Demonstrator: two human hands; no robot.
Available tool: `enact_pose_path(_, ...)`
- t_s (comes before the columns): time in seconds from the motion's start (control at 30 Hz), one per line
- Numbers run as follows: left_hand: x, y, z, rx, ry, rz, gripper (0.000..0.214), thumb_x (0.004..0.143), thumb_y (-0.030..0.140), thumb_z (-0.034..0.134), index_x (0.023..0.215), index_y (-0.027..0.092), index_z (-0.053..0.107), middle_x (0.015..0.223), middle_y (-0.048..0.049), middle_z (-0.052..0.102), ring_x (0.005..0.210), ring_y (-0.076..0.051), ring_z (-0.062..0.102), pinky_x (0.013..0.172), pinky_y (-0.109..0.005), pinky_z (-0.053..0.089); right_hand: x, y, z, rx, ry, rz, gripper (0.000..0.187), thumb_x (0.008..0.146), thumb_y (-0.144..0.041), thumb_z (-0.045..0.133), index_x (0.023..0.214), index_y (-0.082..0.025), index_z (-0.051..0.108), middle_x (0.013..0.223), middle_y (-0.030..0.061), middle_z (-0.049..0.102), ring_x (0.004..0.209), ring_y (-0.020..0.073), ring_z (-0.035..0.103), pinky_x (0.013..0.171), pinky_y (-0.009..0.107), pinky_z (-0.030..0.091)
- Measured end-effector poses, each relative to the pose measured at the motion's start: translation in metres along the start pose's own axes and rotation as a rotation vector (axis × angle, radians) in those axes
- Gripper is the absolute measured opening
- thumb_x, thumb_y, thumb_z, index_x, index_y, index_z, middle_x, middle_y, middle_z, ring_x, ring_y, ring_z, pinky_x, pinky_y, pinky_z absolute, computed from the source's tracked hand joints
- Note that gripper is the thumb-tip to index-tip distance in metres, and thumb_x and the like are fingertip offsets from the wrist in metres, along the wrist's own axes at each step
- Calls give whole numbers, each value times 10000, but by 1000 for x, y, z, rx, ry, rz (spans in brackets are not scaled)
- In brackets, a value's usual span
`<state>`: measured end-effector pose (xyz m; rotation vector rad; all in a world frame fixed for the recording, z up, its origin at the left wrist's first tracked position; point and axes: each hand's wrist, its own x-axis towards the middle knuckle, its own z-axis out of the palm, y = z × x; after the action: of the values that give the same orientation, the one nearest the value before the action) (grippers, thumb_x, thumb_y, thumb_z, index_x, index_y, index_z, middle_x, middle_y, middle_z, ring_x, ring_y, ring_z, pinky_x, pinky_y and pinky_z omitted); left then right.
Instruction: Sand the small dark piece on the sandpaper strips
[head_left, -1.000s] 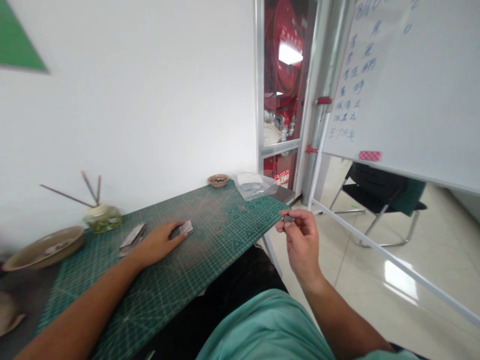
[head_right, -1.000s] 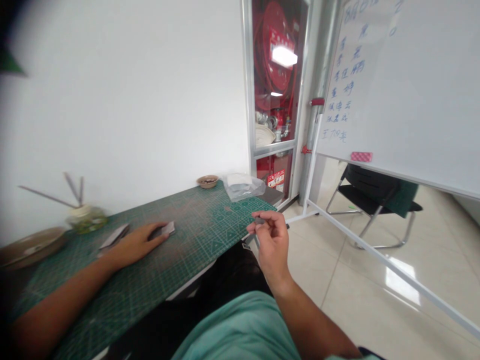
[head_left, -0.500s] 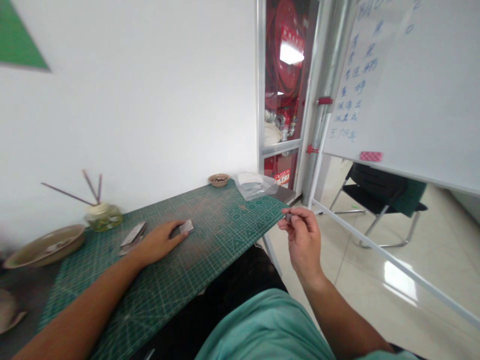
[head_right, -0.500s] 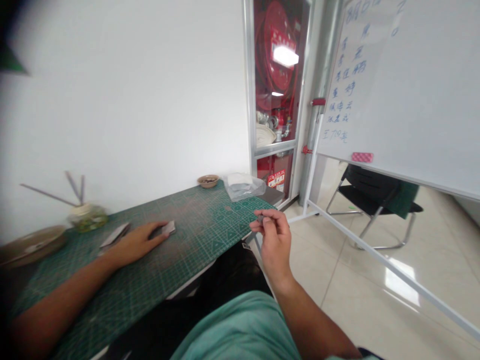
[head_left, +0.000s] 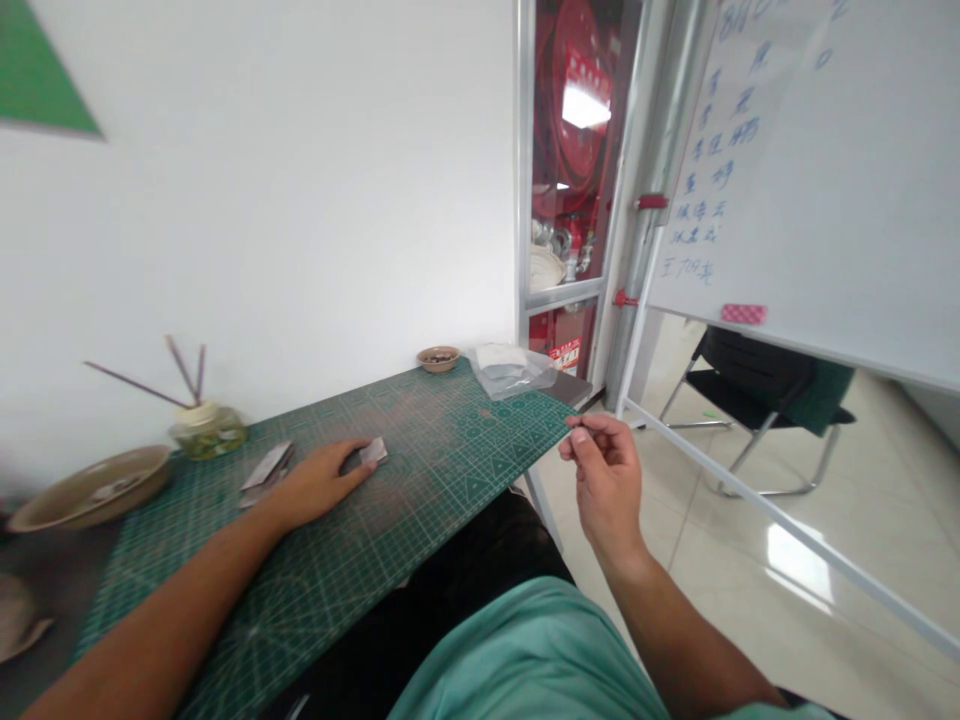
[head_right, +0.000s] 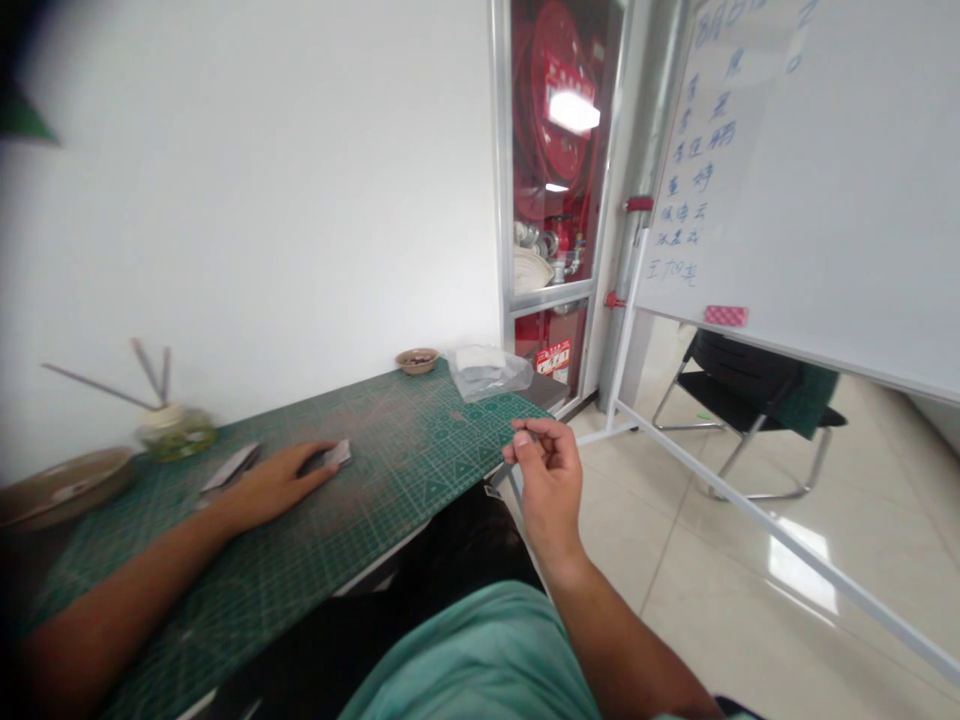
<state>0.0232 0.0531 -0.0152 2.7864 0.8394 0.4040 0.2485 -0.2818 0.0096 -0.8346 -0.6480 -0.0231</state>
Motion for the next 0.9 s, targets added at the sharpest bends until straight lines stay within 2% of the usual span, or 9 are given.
enact_pose_path(0.4,-1,5,-3,9,-16,-6,774,835,696,411,1325,117,563,1362,-147,611,1256,-329,563,1134,-438,384,-1,1,0,-29,-16,-30,202,858,-266,727,1034,-235,633,1019,19,692,729,113,626,705,280,518)
enact_pose_path(0.9,-1,0,-2,8,-4,-23,774,836,698,437,1350,129,543,1392,-129,592,1273,-310,557,1138,-420,387,0,1,-2,15,8,48,298,883,-285,690,1169,-226,629,1210,85,680,887,166,705,802,327,547)
